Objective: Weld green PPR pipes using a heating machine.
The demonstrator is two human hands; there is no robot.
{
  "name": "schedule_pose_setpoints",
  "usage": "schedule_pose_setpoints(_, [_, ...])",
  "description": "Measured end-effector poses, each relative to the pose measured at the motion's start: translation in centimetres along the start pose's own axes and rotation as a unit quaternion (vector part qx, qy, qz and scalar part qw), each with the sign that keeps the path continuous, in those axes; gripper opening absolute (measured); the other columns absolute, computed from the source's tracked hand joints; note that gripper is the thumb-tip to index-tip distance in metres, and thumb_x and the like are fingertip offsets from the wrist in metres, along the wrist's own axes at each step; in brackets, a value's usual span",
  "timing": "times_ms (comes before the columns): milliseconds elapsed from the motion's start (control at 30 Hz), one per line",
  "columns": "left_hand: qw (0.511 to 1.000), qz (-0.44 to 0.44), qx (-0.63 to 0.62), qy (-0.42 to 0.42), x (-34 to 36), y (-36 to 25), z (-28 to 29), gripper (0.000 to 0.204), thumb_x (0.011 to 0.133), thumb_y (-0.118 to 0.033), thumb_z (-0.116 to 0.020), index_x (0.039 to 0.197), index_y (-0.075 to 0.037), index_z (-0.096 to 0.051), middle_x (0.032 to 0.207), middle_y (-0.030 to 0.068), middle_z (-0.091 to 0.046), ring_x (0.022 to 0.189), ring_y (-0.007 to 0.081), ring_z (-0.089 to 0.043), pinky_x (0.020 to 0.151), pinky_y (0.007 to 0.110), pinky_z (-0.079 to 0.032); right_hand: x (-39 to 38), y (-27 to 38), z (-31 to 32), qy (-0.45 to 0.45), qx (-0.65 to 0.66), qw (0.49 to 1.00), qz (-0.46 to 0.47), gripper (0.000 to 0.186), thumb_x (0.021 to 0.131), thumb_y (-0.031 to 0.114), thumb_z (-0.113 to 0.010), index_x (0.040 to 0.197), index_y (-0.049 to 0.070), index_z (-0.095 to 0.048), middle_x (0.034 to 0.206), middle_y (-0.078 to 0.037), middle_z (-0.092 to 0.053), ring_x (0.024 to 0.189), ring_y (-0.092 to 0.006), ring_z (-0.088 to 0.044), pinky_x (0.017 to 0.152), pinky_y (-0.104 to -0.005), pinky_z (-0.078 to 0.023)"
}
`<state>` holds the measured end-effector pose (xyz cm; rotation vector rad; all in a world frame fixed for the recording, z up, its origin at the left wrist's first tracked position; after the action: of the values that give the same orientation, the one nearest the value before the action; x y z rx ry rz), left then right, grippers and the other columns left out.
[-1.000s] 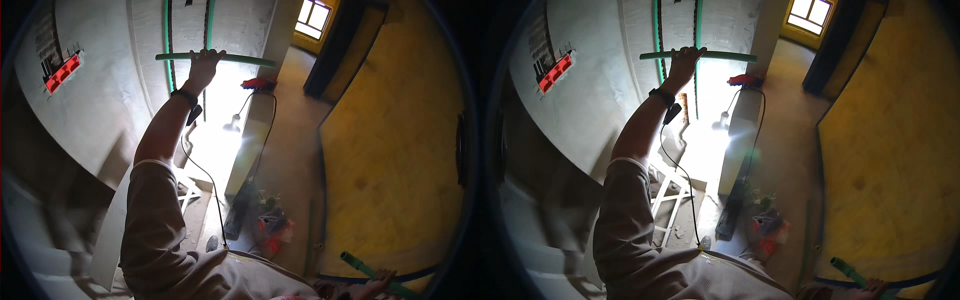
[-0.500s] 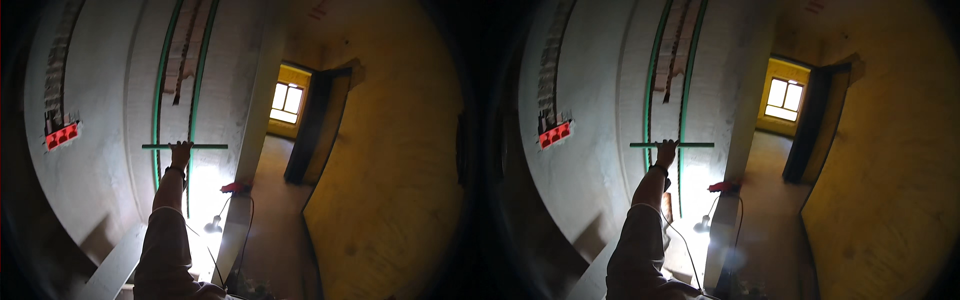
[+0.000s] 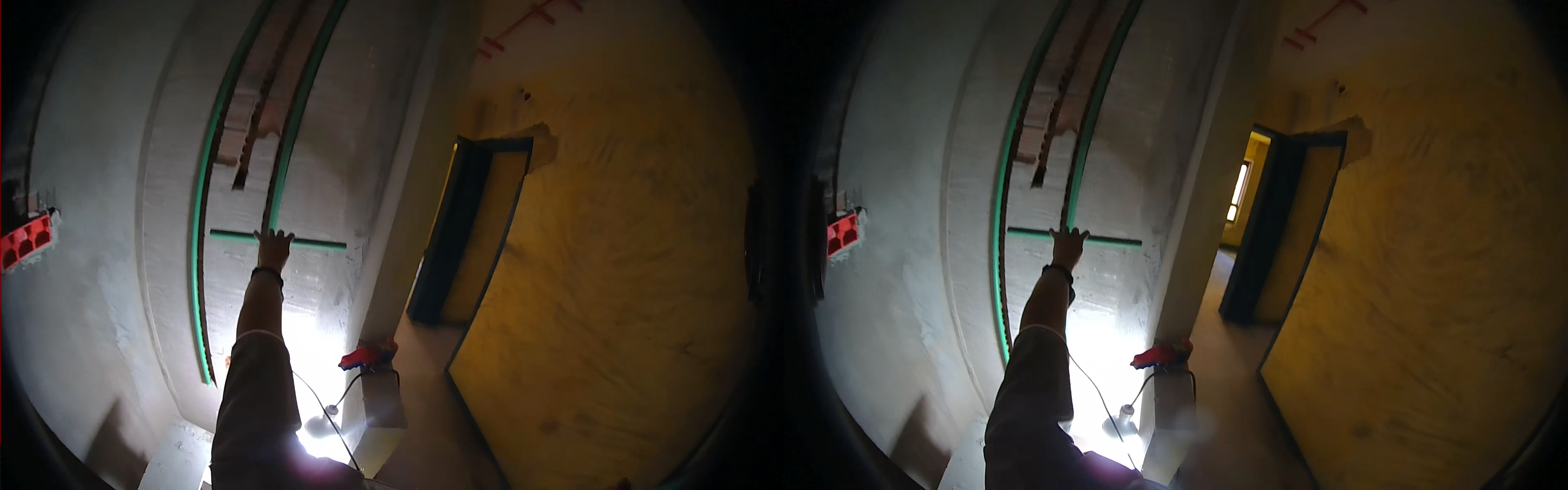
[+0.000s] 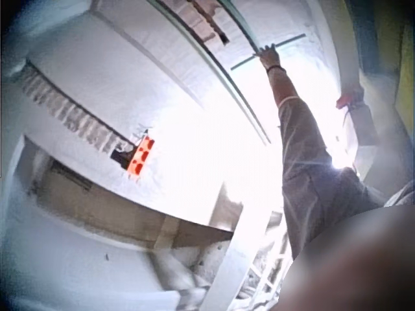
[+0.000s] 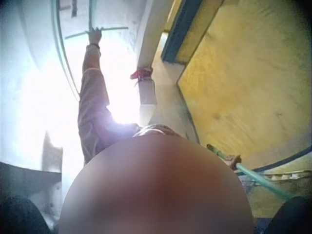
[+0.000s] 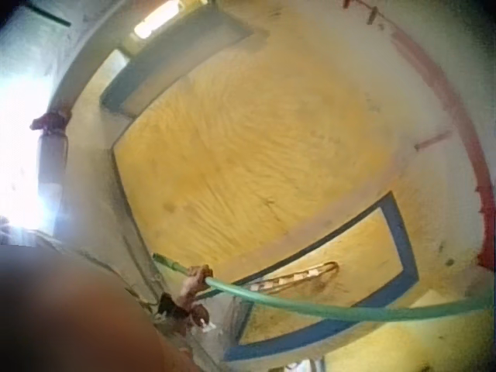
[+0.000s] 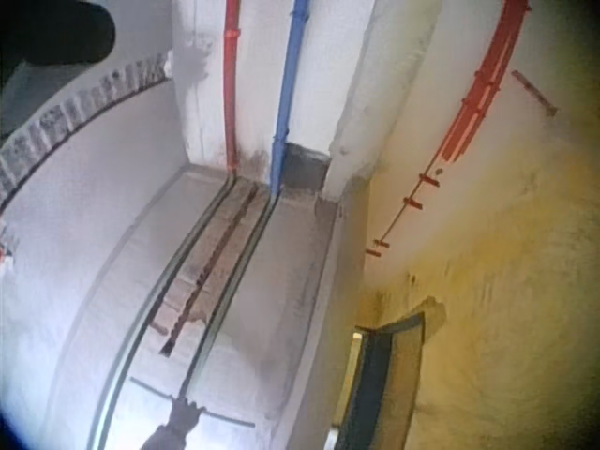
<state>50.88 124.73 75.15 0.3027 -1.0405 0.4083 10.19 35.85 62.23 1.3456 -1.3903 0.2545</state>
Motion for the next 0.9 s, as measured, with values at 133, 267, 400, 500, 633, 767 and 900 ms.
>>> schedule_pose_setpoints(133, [0.998, -0.034, 0.030, 0.034, 0.7, 0.6, -5.6, 0.031, 0.094, -0.024, -0.046, 0.119, -0.030, -0.063, 0.106, 0.0033, -0.064, 0.109, 0.0261, -0.058, 0.094, 0.073, -0.033, -0.1, 0.8, -3.8, -0.075, -0.028, 0.992, -0.096, 0.035, 0.094, 0.022, -0.060, 0.069, 0.013, -0.037, 0.056, 0.002, -0.031, 0.049, -0.0122, -0.028, 0.047, -0.0313, -0.030])
schedule_pose_setpoints(267, [0.996, -0.070, -0.030, 0.041, 2.4, -3.3, -5.4, 0.036, 0.092, -0.018, -0.047, 0.123, -0.029, -0.060, 0.107, 0.0040, -0.063, 0.107, 0.0265, -0.058, 0.092, 0.070, -0.037, -1.5, 5.4, -5.7, -0.125, -0.064, 0.981, -0.133, 0.043, 0.092, 0.031, -0.065, 0.068, 0.016, -0.034, 0.058, 0.004, -0.029, 0.053, -0.0118, -0.028, 0.048, -0.0308, -0.028])
schedule_pose_setpoints(400, [0.995, -0.090, -0.015, 0.029, 2.3, -4.3, -8.1, 0.047, 0.089, -0.010, -0.049, 0.130, -0.031, -0.055, 0.118, 0.0071, -0.061, 0.109, 0.0261, -0.058, 0.093, 0.067, -0.039, 0.2, 3.1, -7.3, -0.077, -0.088, 0.980, -0.159, 0.042, 0.092, 0.030, -0.065, 0.068, 0.015, -0.034, 0.057, 0.003, -0.030, 0.052, -0.0118, -0.028, 0.048, -0.0308, -0.029])
schedule_pose_setpoints(500, [0.993, -0.119, -0.015, -0.011, 2.2, -7.0, -7.4, 0.052, 0.089, -0.006, -0.050, 0.134, -0.032, -0.052, 0.115, 0.0074, -0.060, 0.104, 0.0239, -0.059, 0.092, 0.061, -0.042, 0.9, 2.3, -7.8, -0.053, -0.099, 0.982, -0.151, 0.040, 0.093, 0.029, -0.064, 0.068, 0.015, -0.035, 0.057, 0.003, -0.030, 0.052, -0.0118, -0.028, 0.048, -0.0307, -0.029])
schedule_pose_setpoints(633, [0.992, -0.126, 0.019, 0.008, 2.0, -6.0, -6.3, 0.054, 0.088, -0.005, -0.050, 0.136, -0.029, -0.051, 0.114, 0.0068, -0.059, 0.106, 0.0227, -0.059, 0.095, 0.060, -0.042, 1.4, 1.2, -6.6, -0.034, -0.095, 0.985, -0.141, 0.039, 0.093, 0.027, -0.063, 0.068, 0.015, -0.036, 0.057, 0.003, -0.031, 0.051, -0.0118, -0.028, 0.047, -0.0306, -0.029])
schedule_pose_setpoints(767, [0.991, -0.131, -0.019, 0.019, 1.4, -6.2, -7.0, 0.054, 0.087, -0.003, -0.051, 0.136, -0.028, -0.051, 0.119, 0.0066, -0.058, 0.108, 0.0231, -0.058, 0.095, 0.059, -0.042, 1.0, 1.6, -5.2, -0.027, -0.105, 0.986, -0.128, 0.038, 0.093, 0.026, -0.062, 0.068, 0.014, -0.037, 0.057, 0.002, -0.031, 0.050, -0.0118, -0.028, 0.047, -0.0305, -0.030])
schedule_pose_setpoints(900, [0.990, -0.132, -0.018, 0.040, 1.7, -6.2, -6.3, 0.055, 0.086, -0.001, -0.051, 0.134, -0.027, -0.052, 0.127, 0.0079, -0.056, 0.111, 0.0244, -0.057, 0.096, 0.059, -0.042, -0.2, 1.3, -3.0, -0.033, -0.100, 0.988, -0.112, 0.036, 0.093, 0.025, -0.062, 0.068, 0.014, -0.038, 0.056, 0.002, -0.032, 0.050, -0.0118, -0.029, 0.047, -0.0304, -0.030])
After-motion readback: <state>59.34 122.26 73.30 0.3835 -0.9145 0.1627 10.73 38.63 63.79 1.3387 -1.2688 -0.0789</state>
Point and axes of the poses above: each hand's wrist, its own x-axis towards the middle knuckle, its own z-axis out of the back of the hand, y = z × x, the point moved 4 cm from there along x, towards the middle knuckle
